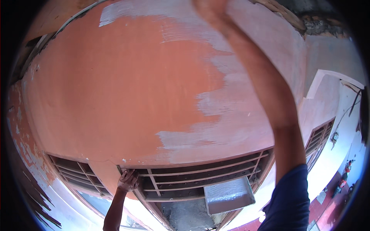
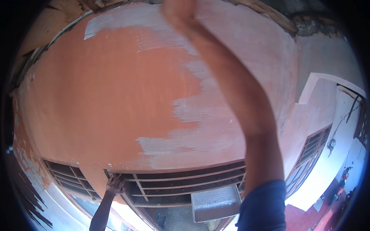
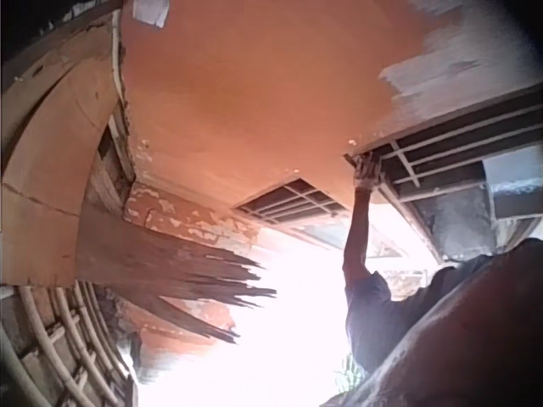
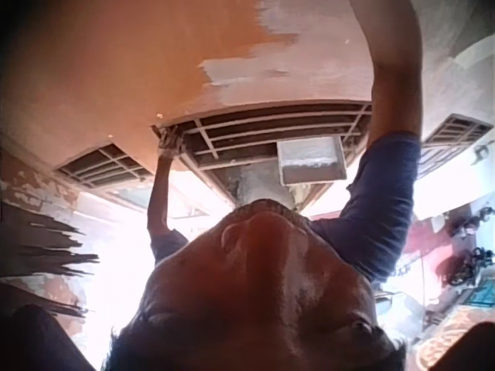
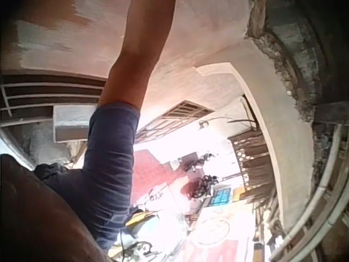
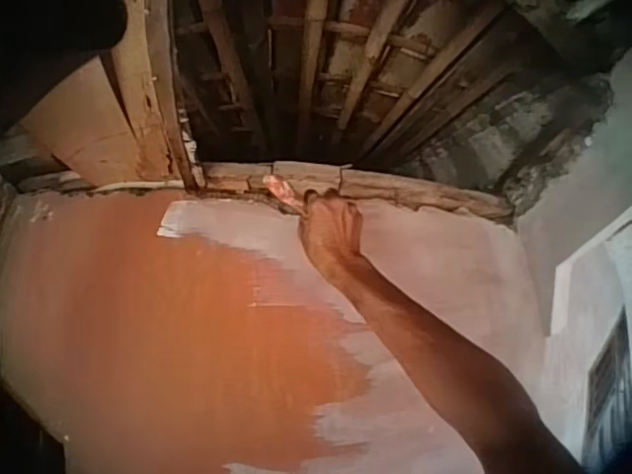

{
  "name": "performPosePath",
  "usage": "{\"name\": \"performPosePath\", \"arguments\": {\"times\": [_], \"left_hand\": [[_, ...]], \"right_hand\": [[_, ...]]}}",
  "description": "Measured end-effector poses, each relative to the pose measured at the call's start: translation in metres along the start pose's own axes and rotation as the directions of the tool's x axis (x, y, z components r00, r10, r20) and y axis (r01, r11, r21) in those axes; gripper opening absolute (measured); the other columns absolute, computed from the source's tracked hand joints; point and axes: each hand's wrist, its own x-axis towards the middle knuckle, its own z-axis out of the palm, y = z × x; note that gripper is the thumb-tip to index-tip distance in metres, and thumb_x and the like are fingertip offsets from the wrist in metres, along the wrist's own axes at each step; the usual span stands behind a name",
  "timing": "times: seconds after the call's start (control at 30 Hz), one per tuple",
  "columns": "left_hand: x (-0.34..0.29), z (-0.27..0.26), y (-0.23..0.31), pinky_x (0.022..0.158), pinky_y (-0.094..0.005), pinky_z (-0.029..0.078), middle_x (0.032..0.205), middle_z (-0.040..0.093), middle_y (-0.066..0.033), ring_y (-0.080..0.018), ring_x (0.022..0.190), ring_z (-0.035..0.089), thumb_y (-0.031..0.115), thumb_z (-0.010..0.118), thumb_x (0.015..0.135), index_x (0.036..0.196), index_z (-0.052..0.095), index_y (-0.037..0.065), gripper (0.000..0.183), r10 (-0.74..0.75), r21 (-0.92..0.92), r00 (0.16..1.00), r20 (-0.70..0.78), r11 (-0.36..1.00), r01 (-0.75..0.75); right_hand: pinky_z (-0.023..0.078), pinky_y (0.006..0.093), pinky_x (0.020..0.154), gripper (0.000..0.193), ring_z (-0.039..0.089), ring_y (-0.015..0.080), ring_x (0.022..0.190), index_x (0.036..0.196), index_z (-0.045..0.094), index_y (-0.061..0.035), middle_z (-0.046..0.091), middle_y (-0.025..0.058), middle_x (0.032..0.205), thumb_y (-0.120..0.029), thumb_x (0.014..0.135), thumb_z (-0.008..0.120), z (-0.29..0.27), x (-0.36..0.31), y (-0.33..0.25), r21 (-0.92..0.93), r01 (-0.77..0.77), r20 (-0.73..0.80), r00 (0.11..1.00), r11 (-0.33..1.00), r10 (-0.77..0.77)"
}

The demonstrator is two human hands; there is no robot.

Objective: The person dips a paintbrush into a paint tray and applies paint to the exterior wall.

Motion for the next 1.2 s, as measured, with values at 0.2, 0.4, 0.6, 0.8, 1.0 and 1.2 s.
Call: {"name": "performPosePath", "arguments": {"times": [0.2,0.4,0.6,0.8,1.0,1.2], "left_hand": [[0.006,-0.001,0.0,0.107,-0.0419,0.013,0.106,0.059,-0.0022,-0.0175,0.116,0.044,0.032,0.047,0.074,0.098,0.058,0.011,0.034,0.002,-0.024,1.0,-0.023,1.0,-0.003],[0.008,-0.004,0.0,0.107,-0.0422,0.014,0.107,0.059,-0.0029,-0.0183,0.115,0.044,0.031,0.046,0.075,0.099,0.058,0.011,0.034,-0.012,-0.006,1.0,-0.02,1.0,0.012],[0.009,-0.004,0.001,0.105,-0.0434,0.017,0.102,0.059,-0.0066,-0.0201,0.111,0.048,0.027,0.049,0.071,0.099,0.058,0.01,0.034,-0.02,-0.058,0.998,-0.055,0.998,0.017],[0.01,-0.004,0.005,0.106,-0.0425,0.014,0.103,0.059,-0.0031,-0.0187,0.114,0.046,0.029,0.047,0.073,0.099,0.057,0.011,0.033,-0.029,-0.034,1.0,-0.008,0.999,0.029],[0.011,-0.006,0.005,0.107,-0.0429,0.012,0.106,0.058,-0.004,-0.0198,0.117,0.043,0.028,0.046,0.072,0.1,0.057,0.011,0.034,-0.04,0.015,0.999,0.024,0.999,0.04],[0.001,0.0,0.002,0.107,-0.0432,0.012,0.11,0.057,-0.0036,-0.0187,0.119,0.041,0.033,0.049,0.074,0.104,0.058,0.013,0.037,-0.018,-0.037,0.999,0.039,0.999,0.019]], "right_hand": [[0.045,0.0365,0.05,0.022,0.06,0.0276,0.052,0.058,0.054,0.0055,0.056,0.0188,0.056,-0.009,0.07,0.065,-0.012,-0.01,0.025,0.507,-0.171,-0.043,0.974,0.845,0.223],[0.042,0.0354,0.05,0.018,0.051,0.0235,0.051,0.068,0.056,-0.0015,0.053,0.0113,0.058,-0.018,0.069,0.064,-0.086,-0.045,0.215,0.032,-0.07,-0.227,0.971,0.997,0.076],[0.037,0.0358,0.043,0.022,0.041,0.0228,0.041,0.058,0.05,-0.0002,0.047,0.0099,0.049,-0.011,0.073,0.061,-0.076,-0.029,0.205,-0.24,-0.137,-0.207,0.974,0.961,0.088],[0.049,0.0419,0.063,0.014,0.06,0.0353,0.07,0.08,0.061,0.0005,0.059,0.0205,0.079,-0.007,0.068,0.061,-0.014,-0.022,0.043,0.102,-0.127,-0.027,0.991,0.987,0.13],[0.046,0.041,0.056,0.013,0.059,0.0329,0.061,0.066,0.057,0.0036,0.056,0.0197,0.062,-0.007,0.07,0.063,-0.034,-0.019,0.036,0.546,-0.079,-0.094,0.983,0.834,0.155],[0.03,0.0351,0.043,0.024,0.036,0.0205,0.047,0.064,0.043,0.0016,0.044,0.0112,0.056,-0.012,0.071,0.061,-0.049,-0.029,0.182,0.951,0.096,-0.036,0.979,-0.295,0.202]]}}
